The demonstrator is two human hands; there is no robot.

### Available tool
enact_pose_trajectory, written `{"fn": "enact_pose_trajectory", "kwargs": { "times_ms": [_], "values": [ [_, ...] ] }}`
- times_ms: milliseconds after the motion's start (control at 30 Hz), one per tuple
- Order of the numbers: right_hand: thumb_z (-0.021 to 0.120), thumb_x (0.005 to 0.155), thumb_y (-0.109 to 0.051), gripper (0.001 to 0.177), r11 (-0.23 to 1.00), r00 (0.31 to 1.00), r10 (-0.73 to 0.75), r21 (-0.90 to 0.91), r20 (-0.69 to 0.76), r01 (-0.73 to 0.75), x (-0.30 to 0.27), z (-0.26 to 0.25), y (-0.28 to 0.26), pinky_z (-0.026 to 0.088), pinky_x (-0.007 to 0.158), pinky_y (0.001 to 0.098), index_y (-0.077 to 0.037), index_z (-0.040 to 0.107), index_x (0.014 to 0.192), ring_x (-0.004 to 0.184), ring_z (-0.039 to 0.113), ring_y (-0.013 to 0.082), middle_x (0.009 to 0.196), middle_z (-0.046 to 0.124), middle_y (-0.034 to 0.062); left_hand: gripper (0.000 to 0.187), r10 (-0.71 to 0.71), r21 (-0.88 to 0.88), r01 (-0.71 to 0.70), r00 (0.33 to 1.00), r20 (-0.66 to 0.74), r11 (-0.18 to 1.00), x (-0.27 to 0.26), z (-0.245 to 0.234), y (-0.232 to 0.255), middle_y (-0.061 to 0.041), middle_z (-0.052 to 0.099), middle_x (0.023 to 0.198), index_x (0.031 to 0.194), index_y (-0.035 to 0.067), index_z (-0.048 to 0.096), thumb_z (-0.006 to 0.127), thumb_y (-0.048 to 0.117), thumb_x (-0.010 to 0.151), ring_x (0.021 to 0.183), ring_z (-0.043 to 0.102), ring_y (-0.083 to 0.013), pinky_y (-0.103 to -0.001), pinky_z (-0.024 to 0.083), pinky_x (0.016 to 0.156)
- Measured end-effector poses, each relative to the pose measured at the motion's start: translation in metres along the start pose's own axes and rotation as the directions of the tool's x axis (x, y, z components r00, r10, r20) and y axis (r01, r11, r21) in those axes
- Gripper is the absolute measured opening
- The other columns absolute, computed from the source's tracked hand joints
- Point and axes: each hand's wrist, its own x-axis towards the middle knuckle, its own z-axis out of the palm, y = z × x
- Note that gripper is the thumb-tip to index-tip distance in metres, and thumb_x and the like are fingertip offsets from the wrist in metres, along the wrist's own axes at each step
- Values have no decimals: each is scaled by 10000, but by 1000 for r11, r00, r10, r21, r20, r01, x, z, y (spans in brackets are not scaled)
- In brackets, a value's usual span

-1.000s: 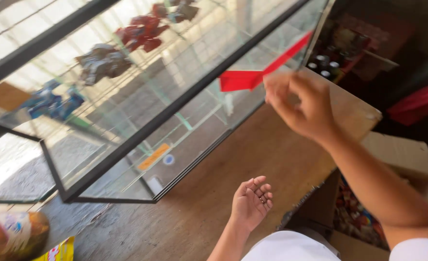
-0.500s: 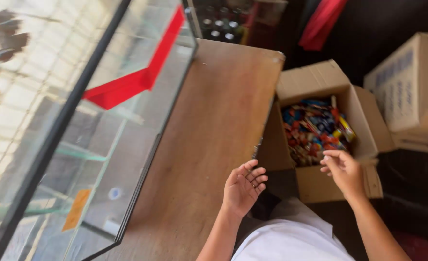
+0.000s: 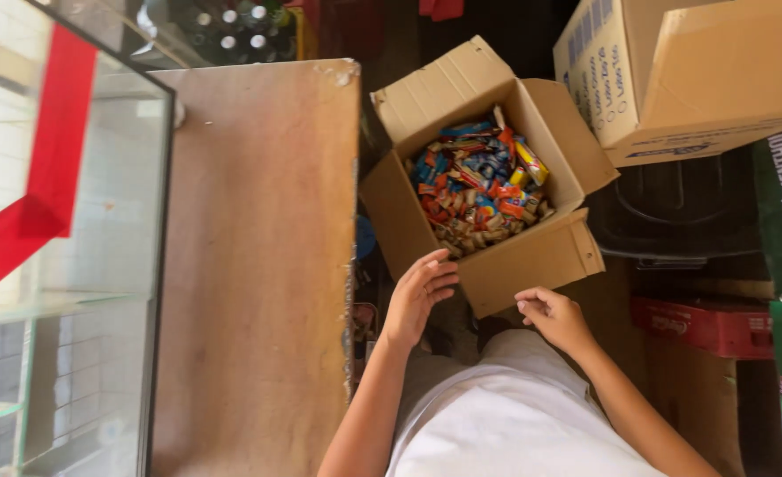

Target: Organizing and stocking small snack items into a glass display case from an open cardboard box.

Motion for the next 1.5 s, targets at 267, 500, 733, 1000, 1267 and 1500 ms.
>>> {"fn": "enact_pose_trajectory", "kwargs": {
  "times_ms": [267,500,733,1000,1267,1500],
  "values": [
    [690,947,-179,241,986,983,139,-70,-122,-149,18,-104,12,561,660,280,-67,745,1154,772,738,138,928,781,65,633,-58,381,167,958,-282,909,133,-18,-70,-29,631,1311,1482,85,501,666,374,944,1179,626,-191,-374,517,967],
    [695,949,-207,258,971,968,220,-70,-124,-230,26,-153,46,569,678,289,-81,742,1170,800,745,152,955,780,72,653,245,938,113,949,-200,327,218,-56,-130,-183,609,1415,1438,117,581,792,392,885,1313,586,-362,-441,487,1083],
    [698,944,-209,268,956,951,264,-86,-159,-280,16,-169,78,566,680,292,-89,748,1178,808,751,157,964,789,73,972,175,950,189,974,-147,-250,243,-31,-98,-171,304,1601,1574,257,351,866,371,757,1440,347,-467,-557,453,1071],
    [706,936,-225,277,922,913,356,-84,-197,-378,1,-172,107,580,690,303,-98,755,1177,808,767,171,968,797,79,1238,-33,916,195,975,-220,-351,268,-23,-87,-115,121,1695,1596,364,244,962,458,592,1514,167,-512,-687,371,1099],
    [701,939,-259,289,898,893,410,-91,-184,-431,7,-174,113,583,716,312,-110,756,1181,808,772,182,964,799,88,1250,177,898,277,957,-228,-343,259,-20,-127,-200,169,1609,1581,256,209,955,455,598,1445,226,-536,-713,358,1076],
    [697,941,-269,295,897,895,413,-99,-169,-432,13,-176,117,583,722,305,-106,758,1179,810,773,181,958,797,87,1000,218,909,398,904,-367,-122,253,-24,-146,-199,304,1488,1456,239,372,936,396,645,1384,384,-468,-607,453,1055]
  ]
}}
